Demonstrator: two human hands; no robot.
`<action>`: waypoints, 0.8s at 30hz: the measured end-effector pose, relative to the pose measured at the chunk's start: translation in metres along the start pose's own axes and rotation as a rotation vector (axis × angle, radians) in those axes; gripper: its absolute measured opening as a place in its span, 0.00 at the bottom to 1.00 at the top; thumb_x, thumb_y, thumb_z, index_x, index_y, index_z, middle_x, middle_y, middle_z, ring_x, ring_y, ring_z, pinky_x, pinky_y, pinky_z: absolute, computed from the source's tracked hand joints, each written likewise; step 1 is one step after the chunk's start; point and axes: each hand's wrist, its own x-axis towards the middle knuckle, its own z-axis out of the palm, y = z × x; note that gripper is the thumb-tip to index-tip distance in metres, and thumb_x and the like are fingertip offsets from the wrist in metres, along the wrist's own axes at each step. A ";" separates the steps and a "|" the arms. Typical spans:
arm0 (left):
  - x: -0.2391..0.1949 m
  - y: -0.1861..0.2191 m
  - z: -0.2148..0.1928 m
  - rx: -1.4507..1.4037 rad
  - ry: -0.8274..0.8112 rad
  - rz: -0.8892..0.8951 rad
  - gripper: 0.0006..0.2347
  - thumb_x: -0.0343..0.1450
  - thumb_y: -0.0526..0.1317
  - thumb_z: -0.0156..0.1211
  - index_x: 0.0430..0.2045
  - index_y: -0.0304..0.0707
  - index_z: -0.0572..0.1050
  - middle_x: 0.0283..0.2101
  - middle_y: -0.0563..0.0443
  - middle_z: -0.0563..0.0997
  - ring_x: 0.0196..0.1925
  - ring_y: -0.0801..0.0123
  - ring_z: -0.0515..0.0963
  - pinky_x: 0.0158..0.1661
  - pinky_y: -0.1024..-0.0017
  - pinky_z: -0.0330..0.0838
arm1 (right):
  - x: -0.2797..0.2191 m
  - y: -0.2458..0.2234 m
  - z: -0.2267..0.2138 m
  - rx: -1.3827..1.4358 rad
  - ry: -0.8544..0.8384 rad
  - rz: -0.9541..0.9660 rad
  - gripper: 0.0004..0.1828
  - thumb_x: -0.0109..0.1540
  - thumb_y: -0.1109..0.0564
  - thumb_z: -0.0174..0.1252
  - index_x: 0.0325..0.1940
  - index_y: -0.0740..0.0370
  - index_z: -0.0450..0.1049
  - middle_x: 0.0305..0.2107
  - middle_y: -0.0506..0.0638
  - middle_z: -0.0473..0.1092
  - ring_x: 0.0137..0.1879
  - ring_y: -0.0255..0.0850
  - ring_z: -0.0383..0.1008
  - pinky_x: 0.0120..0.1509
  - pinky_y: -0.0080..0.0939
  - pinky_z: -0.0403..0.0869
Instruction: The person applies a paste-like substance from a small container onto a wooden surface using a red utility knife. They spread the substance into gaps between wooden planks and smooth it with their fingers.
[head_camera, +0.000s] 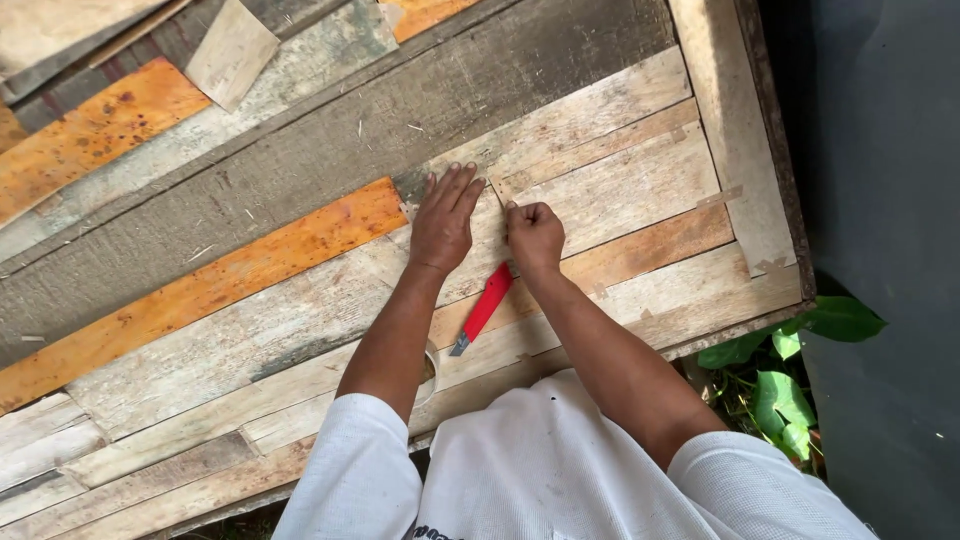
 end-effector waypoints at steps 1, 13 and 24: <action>0.001 0.001 0.001 -0.005 -0.007 -0.004 0.19 0.78 0.34 0.51 0.65 0.53 0.69 0.72 0.57 0.67 0.75 0.59 0.62 0.74 0.51 0.49 | -0.002 -0.001 0.000 -0.006 0.000 0.008 0.15 0.60 0.45 0.63 0.29 0.57 0.76 0.17 0.51 0.74 0.29 0.45 0.80 0.37 0.44 0.74; 0.006 0.016 -0.017 0.156 -0.160 0.098 0.26 0.74 0.32 0.49 0.68 0.64 0.65 0.74 0.72 0.63 0.81 0.60 0.46 0.70 0.25 0.29 | -0.010 -0.013 0.003 -0.027 0.029 -0.002 0.14 0.60 0.46 0.63 0.27 0.56 0.76 0.13 0.48 0.72 0.24 0.41 0.80 0.37 0.39 0.74; 0.016 0.023 -0.018 0.209 -0.304 -0.011 0.27 0.75 0.36 0.48 0.70 0.67 0.61 0.76 0.73 0.57 0.81 0.57 0.41 0.66 0.14 0.25 | -0.019 -0.028 -0.002 -0.071 0.004 0.003 0.14 0.61 0.44 0.62 0.29 0.55 0.76 0.14 0.47 0.74 0.25 0.41 0.80 0.39 0.41 0.75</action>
